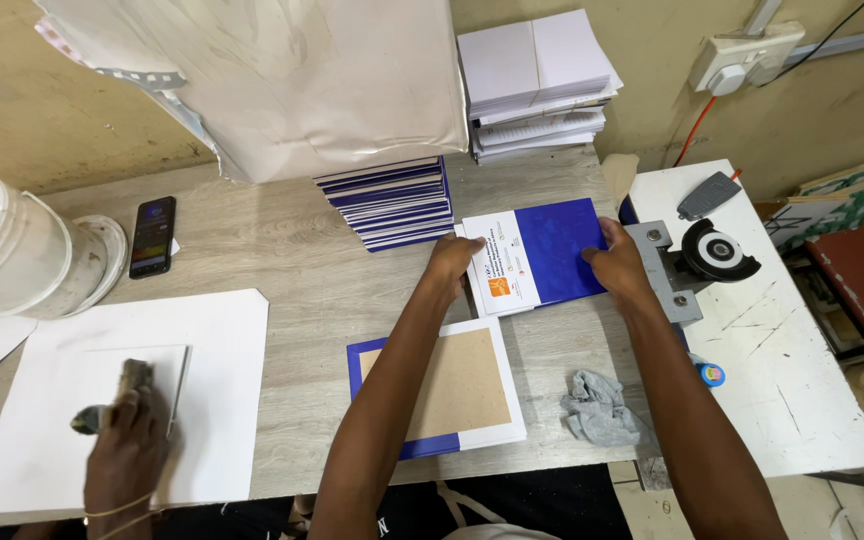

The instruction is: The person inserts white paper sheets into blue notebook covers, wipes the surface with a cloth, and stacks the completed notebooks. Another person applies glue to paper sheets using a brush in the background.

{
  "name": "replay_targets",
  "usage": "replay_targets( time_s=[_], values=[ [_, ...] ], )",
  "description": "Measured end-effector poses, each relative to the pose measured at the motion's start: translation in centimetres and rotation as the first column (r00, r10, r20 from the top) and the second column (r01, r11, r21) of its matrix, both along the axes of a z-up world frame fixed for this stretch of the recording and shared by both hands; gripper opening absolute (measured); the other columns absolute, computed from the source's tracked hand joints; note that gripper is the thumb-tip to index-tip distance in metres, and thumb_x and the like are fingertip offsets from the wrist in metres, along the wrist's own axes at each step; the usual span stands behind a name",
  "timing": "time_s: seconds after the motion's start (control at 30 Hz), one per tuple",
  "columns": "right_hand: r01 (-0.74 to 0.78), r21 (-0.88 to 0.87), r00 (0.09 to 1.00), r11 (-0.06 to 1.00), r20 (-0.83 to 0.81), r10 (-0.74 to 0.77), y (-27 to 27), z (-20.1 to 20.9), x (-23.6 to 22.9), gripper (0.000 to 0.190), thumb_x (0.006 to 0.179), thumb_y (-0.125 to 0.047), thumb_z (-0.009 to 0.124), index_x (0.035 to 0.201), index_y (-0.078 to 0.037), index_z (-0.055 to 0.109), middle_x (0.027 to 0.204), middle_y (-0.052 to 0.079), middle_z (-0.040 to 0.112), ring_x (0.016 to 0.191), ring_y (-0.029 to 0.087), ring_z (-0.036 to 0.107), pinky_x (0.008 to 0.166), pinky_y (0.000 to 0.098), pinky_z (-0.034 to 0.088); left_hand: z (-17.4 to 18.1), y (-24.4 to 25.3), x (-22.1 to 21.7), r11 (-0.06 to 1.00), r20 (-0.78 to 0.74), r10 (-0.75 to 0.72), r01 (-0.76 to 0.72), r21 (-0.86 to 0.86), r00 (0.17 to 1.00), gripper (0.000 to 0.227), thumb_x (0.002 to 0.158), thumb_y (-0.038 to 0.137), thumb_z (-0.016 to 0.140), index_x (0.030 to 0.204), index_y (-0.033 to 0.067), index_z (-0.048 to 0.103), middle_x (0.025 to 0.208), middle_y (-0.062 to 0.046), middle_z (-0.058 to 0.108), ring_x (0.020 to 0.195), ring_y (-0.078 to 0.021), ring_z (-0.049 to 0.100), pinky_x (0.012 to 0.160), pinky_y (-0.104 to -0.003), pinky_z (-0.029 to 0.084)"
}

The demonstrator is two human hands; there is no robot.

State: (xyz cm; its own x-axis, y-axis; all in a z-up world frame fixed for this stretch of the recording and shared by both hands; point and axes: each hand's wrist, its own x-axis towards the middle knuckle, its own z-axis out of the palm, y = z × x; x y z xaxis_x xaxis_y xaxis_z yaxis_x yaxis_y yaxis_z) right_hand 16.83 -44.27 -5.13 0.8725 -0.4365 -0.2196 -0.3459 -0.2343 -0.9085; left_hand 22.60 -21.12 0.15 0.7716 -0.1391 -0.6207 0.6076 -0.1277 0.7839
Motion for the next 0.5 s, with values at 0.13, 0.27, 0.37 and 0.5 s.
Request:
replay_targets(
  time_s=[0.13,0.27,0.37,0.5],
  values=[
    [0.013,0.187,0.988,0.982,0.147,-0.041,-1.7,0.0,0.0,0.066,0.101,-0.01,0.074,0.159,0.003,0.045,0.142,0.024,0.062,0.13,0.035,0.061,0.103,0.0522,0.05,1.1,0.5,-1.5,0.978,0.304,0.024,0.042,-0.207,0.952,0.05,0.105,0.008,0.065,0.152,0.0011,0.052,0.136,-0.023,0.065,0.131,-0.0332,0.057,0.111,-0.048,0.047],
    [-0.088,0.189,0.923,0.978,0.385,0.008,-0.6,4.2,-1.7,0.036,0.104,-0.007,0.073,0.139,-0.006,0.063,0.116,0.006,0.068,0.112,0.016,0.063,0.101,0.0382,0.053,-1.0,1.5,-0.4,0.947,0.681,0.013,0.209,-0.243,0.732,0.037,0.112,0.004,0.055,0.149,0.0049,0.055,0.138,-0.022,0.067,0.135,-0.0236,0.052,0.12,-0.052,0.042],
    [-0.141,0.017,0.86,0.99,0.497,0.114,-0.4,4.8,-3.8,0.04,0.106,-0.012,0.076,0.138,-0.006,0.054,0.122,0.01,0.066,0.118,0.018,0.056,0.112,0.0465,0.047,-0.1,3.2,-3.5,0.949,0.722,-0.036,0.251,-0.193,0.691,0.046,0.111,-0.001,0.05,0.156,0.0064,0.042,0.146,-0.018,0.059,0.139,-0.021,0.041,0.126,-0.054,0.031],
    [-0.178,-0.112,0.909,0.978,0.361,0.207,1.4,-1.1,-4.9,0.083,0.09,-0.016,0.089,0.154,-0.001,0.038,0.148,0.029,0.056,0.146,0.04,0.049,0.125,0.0635,0.031,0.6,5.1,-5.5,0.956,0.573,-0.04,0.199,-0.217,0.819,0.073,0.102,-0.007,0.054,0.167,-0.0001,0.021,0.165,-0.032,0.039,0.156,-0.0458,0.034,0.13,-0.062,0.023]
  ],
)
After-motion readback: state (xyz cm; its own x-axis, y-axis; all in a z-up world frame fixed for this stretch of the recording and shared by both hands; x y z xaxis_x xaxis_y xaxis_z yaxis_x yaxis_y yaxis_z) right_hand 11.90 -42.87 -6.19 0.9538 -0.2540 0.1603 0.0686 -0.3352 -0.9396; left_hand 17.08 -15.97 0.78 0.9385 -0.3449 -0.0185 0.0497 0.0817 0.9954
